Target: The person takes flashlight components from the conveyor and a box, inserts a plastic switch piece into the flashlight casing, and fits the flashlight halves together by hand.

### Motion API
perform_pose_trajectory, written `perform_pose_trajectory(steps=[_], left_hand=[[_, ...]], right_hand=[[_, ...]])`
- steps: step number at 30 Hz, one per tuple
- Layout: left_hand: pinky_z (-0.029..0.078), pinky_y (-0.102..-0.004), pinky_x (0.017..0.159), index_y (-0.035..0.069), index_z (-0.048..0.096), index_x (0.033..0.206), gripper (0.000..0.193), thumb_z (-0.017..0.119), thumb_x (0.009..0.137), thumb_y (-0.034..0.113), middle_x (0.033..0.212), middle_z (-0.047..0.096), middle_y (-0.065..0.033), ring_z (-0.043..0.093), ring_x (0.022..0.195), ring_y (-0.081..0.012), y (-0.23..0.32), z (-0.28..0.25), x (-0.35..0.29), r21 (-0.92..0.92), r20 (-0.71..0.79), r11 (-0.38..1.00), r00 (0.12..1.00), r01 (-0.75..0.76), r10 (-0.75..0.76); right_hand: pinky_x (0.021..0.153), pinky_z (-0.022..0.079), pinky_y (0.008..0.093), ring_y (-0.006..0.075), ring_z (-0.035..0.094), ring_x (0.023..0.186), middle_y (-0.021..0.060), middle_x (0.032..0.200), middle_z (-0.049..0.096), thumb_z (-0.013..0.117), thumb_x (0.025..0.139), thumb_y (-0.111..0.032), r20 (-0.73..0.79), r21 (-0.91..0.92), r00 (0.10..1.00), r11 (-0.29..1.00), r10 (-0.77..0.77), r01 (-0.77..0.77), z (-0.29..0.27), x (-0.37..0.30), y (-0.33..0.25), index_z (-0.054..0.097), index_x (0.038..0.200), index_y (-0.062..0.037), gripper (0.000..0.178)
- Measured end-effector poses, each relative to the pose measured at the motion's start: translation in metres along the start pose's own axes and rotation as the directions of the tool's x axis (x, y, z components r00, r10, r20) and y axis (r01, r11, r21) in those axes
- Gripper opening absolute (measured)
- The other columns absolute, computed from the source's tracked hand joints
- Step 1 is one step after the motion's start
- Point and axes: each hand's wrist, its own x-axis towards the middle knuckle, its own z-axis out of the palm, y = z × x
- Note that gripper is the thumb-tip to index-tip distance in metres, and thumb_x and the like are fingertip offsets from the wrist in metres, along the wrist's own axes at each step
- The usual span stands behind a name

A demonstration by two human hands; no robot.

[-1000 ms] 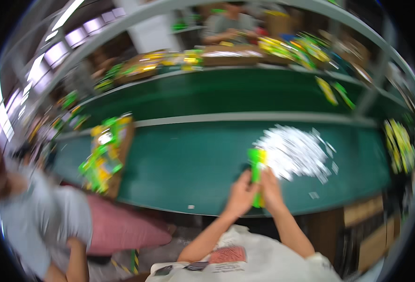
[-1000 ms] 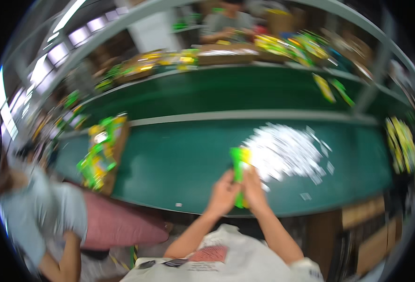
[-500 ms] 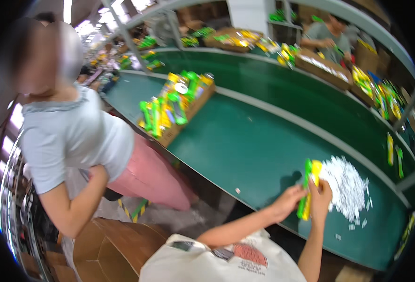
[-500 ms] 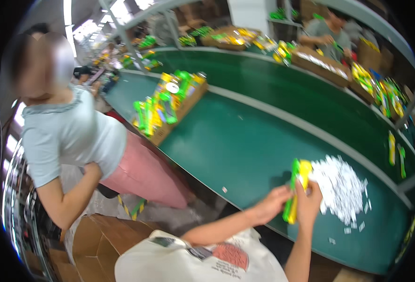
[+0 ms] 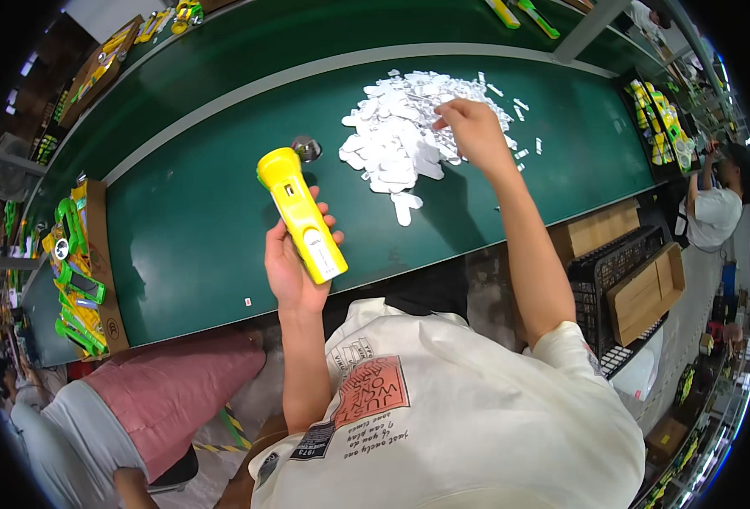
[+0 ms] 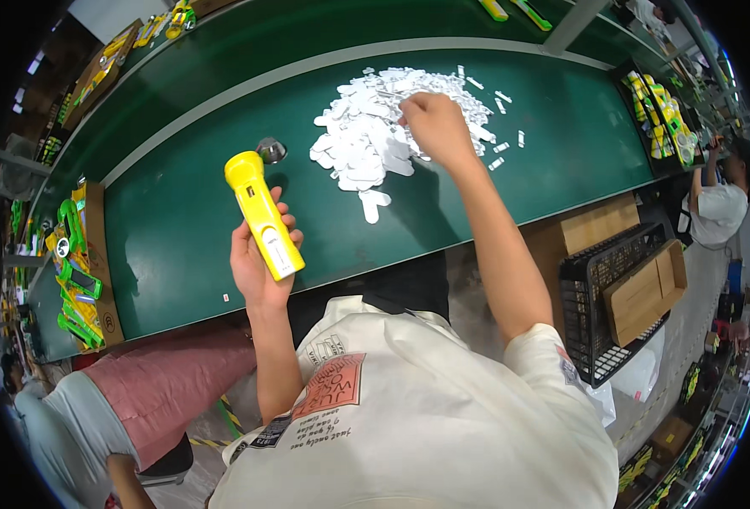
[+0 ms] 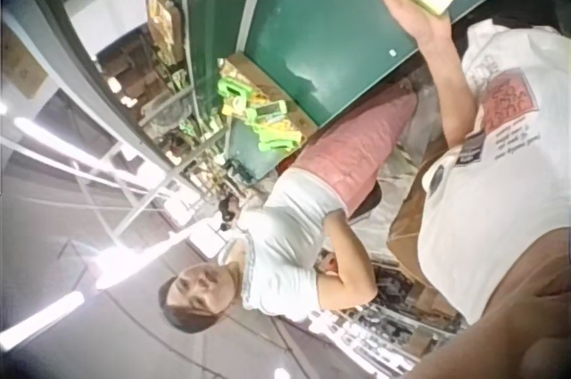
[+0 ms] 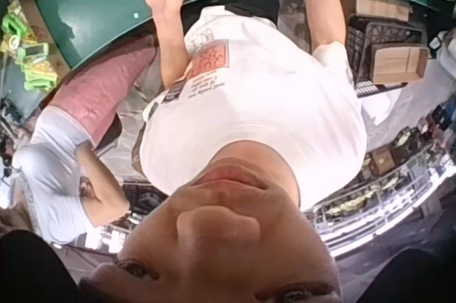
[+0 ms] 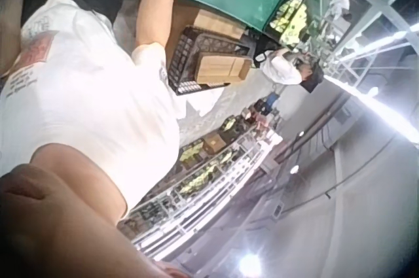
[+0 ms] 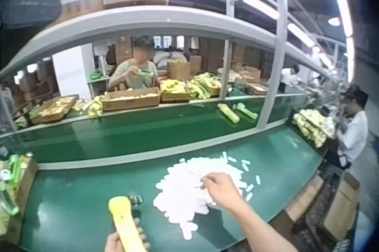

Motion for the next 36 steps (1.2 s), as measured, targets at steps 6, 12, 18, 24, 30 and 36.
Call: perform_pose_trajectory(steps=[6, 12, 18, 24, 30, 36], left_hand=[[0.048, -0.0341, 0.072, -0.004, 0.035, 0.139, 0.056, 0.039, 0.093, 0.028, 0.108, 0.058, -0.0142, 0.057, 0.088, -0.0214, -0.006, -0.001, -0.004, -0.076, -0.006, 0.997, 1.000, 0.010, -0.010], [0.049, -0.0387, 0.090, -0.001, 0.037, 0.139, 0.052, 0.036, 0.097, 0.030, 0.118, 0.057, -0.0142, 0.059, 0.103, -0.0240, 0.003, 0.008, -0.009, 0.078, -0.056, 0.990, 0.991, -0.117, 0.122], [0.035, -0.0465, 0.107, 0.001, 0.033, 0.139, 0.045, 0.036, 0.101, 0.024, 0.136, 0.044, -0.0186, 0.042, 0.130, -0.0316, 0.000, 0.011, -0.012, 0.186, -0.084, 0.961, 0.971, -0.207, 0.225], [0.032, -0.0467, 0.111, -0.001, 0.028, 0.143, 0.050, 0.036, 0.100, 0.023, 0.140, 0.040, -0.0205, 0.038, 0.133, -0.0335, -0.008, 0.012, -0.011, 0.157, -0.018, 0.963, 0.975, -0.218, 0.223], [0.032, -0.0463, 0.110, -0.001, 0.028, 0.143, 0.051, 0.039, 0.099, 0.023, 0.140, 0.040, -0.0212, 0.038, 0.133, -0.0338, -0.006, 0.011, -0.013, 0.138, -0.019, 0.960, 0.968, -0.245, 0.250], [0.031, -0.0444, 0.111, -0.001, 0.027, 0.143, 0.053, 0.041, 0.097, 0.020, 0.141, 0.039, -0.0198, 0.037, 0.134, -0.0316, -0.003, 0.016, -0.017, 0.046, 0.021, 0.965, 0.966, -0.259, 0.259]], right_hand=[[0.051, 0.044, 0.0264, 0.0131, 0.057, 0.055, 0.0080, 0.080, 0.068, 0.064, 0.086, -0.016, 0.252, 0.303, 0.916, 0.924, -0.312, 0.231, 0.048, -0.100, -0.036, 0.067, 0.097, -0.0017, 0.018], [0.058, 0.050, 0.0345, 0.0265, 0.064, 0.065, 0.0135, 0.089, 0.065, 0.073, 0.078, -0.025, 0.256, 0.166, 0.863, 0.899, -0.435, 0.404, 0.080, -0.133, -0.073, 0.060, 0.107, -0.0014, 0.040], [0.061, 0.051, 0.0377, 0.0308, 0.065, 0.074, 0.0170, 0.092, 0.064, 0.076, 0.074, -0.023, 0.246, 0.116, 0.846, 0.881, -0.472, 0.458, 0.088, -0.132, -0.062, 0.058, 0.113, 0.0009, 0.049], [0.056, 0.049, 0.0363, 0.0286, 0.062, 0.064, 0.0145, 0.084, 0.062, 0.076, 0.075, -0.019, 0.241, 0.161, 0.857, 0.890, -0.455, 0.427, 0.086, -0.131, -0.061, 0.061, 0.107, 0.0013, 0.041], [0.053, 0.047, 0.0347, 0.0256, 0.058, 0.059, 0.0117, 0.078, 0.059, 0.076, 0.075, -0.019, 0.175, 0.109, 0.846, 0.864, -0.503, 0.491, 0.091, -0.136, -0.064, 0.062, 0.106, 0.0006, 0.039], [0.053, 0.046, 0.0332, 0.0247, 0.059, 0.062, 0.0121, 0.078, 0.059, 0.076, 0.076, -0.018, 0.145, 0.087, 0.819, 0.832, -0.554, 0.548, 0.099, -0.138, -0.063, 0.062, 0.106, 0.0009, 0.038]])
